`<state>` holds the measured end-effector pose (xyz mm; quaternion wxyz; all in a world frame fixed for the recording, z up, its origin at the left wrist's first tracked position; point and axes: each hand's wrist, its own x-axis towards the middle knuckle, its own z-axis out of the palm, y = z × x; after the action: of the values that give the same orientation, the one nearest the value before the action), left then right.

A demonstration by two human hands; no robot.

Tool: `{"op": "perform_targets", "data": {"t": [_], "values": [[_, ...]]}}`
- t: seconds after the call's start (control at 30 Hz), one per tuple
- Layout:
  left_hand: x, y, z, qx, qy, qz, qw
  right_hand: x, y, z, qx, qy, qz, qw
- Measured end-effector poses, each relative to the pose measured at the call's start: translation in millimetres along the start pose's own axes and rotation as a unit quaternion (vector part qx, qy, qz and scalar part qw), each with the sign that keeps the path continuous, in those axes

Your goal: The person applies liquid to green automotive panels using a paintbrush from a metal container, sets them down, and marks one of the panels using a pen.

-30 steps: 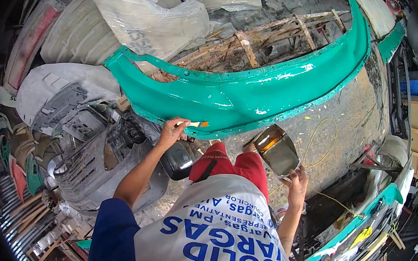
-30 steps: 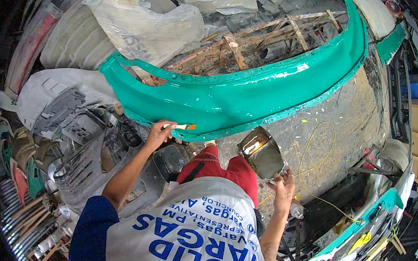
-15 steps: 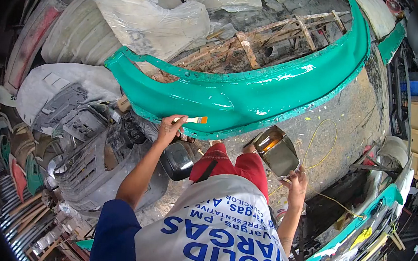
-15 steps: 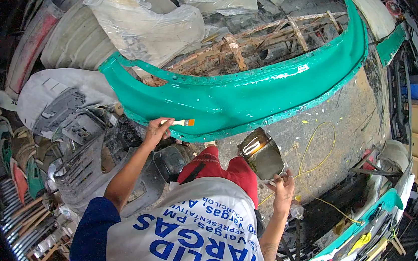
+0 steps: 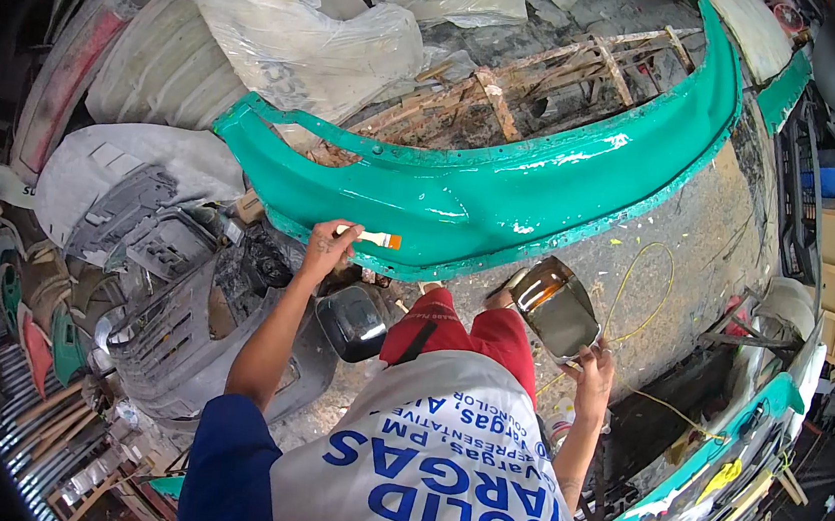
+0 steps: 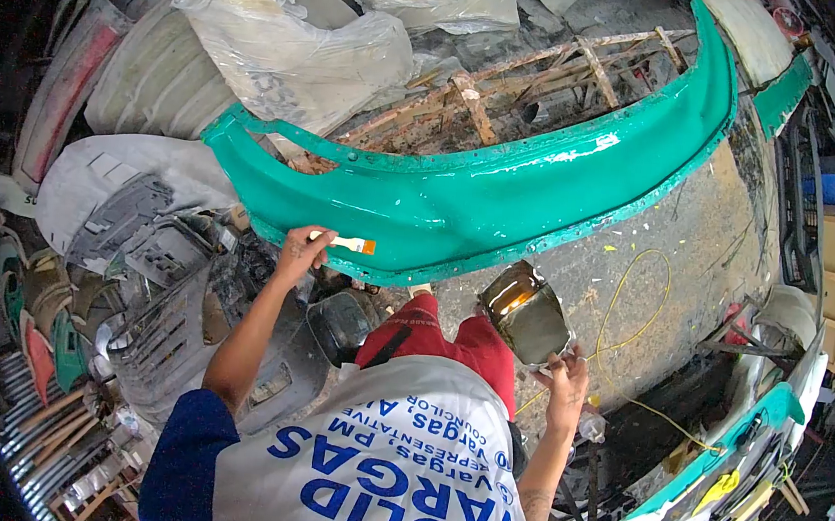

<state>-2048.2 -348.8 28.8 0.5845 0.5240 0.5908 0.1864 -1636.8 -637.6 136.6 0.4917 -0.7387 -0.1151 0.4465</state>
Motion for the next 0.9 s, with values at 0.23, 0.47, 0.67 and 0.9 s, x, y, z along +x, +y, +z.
{"op": "perform_targets", "data": {"t": [0.23, 0.47, 0.67, 0.9], "values": [[17, 37, 8, -0.120, 0.095, 0.042, 0.987, 3, -1, 1, -0.007, 0.002, 0.007, 1.000], [105, 74, 46, -0.083, 0.220, 0.186, 0.954, -1, -6, 4, 0.018, 0.000, 0.013, 1.000], [148, 53, 41, 0.215, 0.273, 0.387, 0.854, -6, 3, -3, 0.011, 0.016, -0.007, 1.000], [60, 101, -17, 0.168, 0.169, 0.220, 0.946, -3, 9, -11, 0.039, 0.025, 0.004, 0.999]]}}
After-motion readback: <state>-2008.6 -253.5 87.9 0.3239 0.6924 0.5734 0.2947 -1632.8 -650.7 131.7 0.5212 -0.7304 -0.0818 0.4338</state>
